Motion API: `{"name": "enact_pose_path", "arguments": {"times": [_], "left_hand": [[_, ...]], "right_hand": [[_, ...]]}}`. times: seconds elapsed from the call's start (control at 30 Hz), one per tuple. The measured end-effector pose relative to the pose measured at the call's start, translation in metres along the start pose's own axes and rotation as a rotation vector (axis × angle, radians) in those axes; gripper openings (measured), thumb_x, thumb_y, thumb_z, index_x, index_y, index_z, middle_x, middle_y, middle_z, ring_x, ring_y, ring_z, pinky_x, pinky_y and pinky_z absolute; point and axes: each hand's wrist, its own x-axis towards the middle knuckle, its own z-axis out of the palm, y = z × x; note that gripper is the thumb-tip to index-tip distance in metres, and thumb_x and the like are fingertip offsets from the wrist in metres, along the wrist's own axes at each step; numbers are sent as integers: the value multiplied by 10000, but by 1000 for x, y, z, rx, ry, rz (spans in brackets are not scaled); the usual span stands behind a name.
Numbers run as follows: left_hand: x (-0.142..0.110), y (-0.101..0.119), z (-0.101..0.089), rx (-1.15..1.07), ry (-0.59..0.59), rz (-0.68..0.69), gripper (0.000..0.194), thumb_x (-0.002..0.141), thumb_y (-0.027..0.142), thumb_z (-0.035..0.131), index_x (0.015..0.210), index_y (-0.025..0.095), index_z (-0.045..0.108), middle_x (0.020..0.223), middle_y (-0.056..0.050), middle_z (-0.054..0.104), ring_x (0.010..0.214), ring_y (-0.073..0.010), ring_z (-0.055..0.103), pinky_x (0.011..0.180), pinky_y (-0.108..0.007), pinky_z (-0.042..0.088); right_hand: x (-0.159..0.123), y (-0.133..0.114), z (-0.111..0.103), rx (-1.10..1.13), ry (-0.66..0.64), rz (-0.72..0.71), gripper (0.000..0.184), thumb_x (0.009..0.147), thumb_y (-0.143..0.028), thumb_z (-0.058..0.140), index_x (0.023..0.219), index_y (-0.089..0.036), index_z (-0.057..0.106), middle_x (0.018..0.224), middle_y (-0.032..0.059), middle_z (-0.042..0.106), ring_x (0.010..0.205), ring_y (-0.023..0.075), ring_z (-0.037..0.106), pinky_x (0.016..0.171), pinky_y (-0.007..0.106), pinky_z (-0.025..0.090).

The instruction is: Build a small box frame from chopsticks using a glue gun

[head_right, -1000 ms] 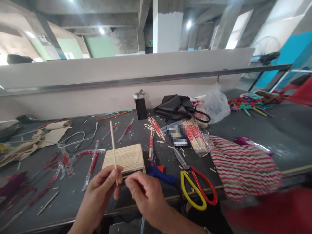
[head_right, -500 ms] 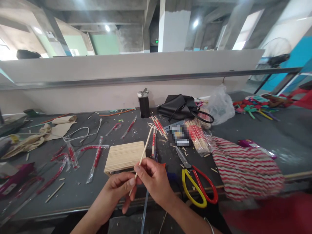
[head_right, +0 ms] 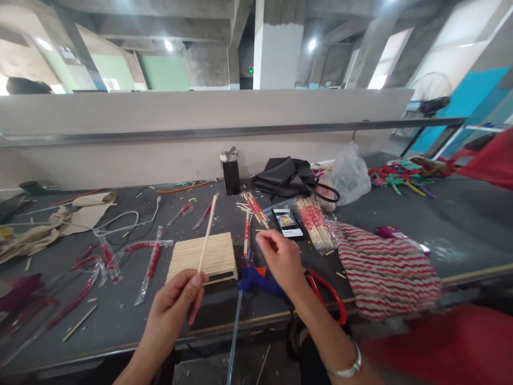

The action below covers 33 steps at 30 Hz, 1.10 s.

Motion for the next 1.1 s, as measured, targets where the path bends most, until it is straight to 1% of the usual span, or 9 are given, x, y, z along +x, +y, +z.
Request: {"name": "enact_pose_path", "arguments": {"times": [0.1,0.17,0.23,0.33,0.43,0.6,0.77,0.93,1.1], "left_hand": [[11,-1,-22,190,266,154,279,834,446,563,883,185,649,530,48,493,435,-91,418,436,-208,324],[24,-6,-44,342,412,165,301,835,464,541,909,198,661,553,44,510,486,-109,451,468,-210,346],[40,-14,-65,448,479,116,322,829,483,521,876,197,661,576,36,541,537,-125,486,506,-215,367],[58,-28,-90,557,447,21,338,820,473,483,850,187,661,612,12,595,590,-154,541,546,-235,381],[67,-39,-101,701,403,-71,348,829,451,438,864,187,661,671,-15,644,641,-179,585,585,-253,385],[72,-45,-102,874,326,-195,360,872,422,351,885,214,645,749,-50,687,724,-210,627,604,-269,375],[73,-49,-100,917,284,-255,298,847,399,402,867,228,645,807,-88,708,802,-267,647,580,-289,349],[69,-46,-95,958,266,-269,308,864,406,386,908,233,637,854,-91,713,829,-276,651,589,-298,343],[69,-44,-91,880,323,-143,295,873,381,396,901,229,647,917,-62,713,839,-233,642,652,-291,388]], "right_hand": [[30,20,-7,-403,-60,-6,238,926,-262,456,1018,-173,658,1049,77,673,940,171,627,831,261,462],[48,28,-2,-507,-123,17,228,908,-203,472,1011,-183,674,1062,82,662,983,189,619,840,278,460],[62,33,9,-584,-209,35,215,889,-175,502,990,-190,691,1033,82,661,967,198,626,816,289,470],[77,35,27,-690,-357,40,180,889,-227,560,1029,-181,664,1057,74,645,961,198,623,819,331,496],[84,36,38,-777,-456,50,305,906,-328,565,1162,-164,573,1167,81,595,992,204,604,838,413,517],[85,39,43,-864,-529,93,333,909,-333,561,1195,-163,552,1197,90,578,1005,209,600,839,418,519],[90,40,36,-881,-591,84,325,911,-333,557,1192,-168,554,1192,86,581,998,206,602,834,414,522],[131,32,42,-871,-589,12,314,913,-333,554,1186,-178,560,1200,83,579,1005,206,599,840,409,519],[183,26,79,-864,-586,-68,323,910,-331,558,1195,-178,554,1206,85,575,1012,209,597,843,413,518]]}}
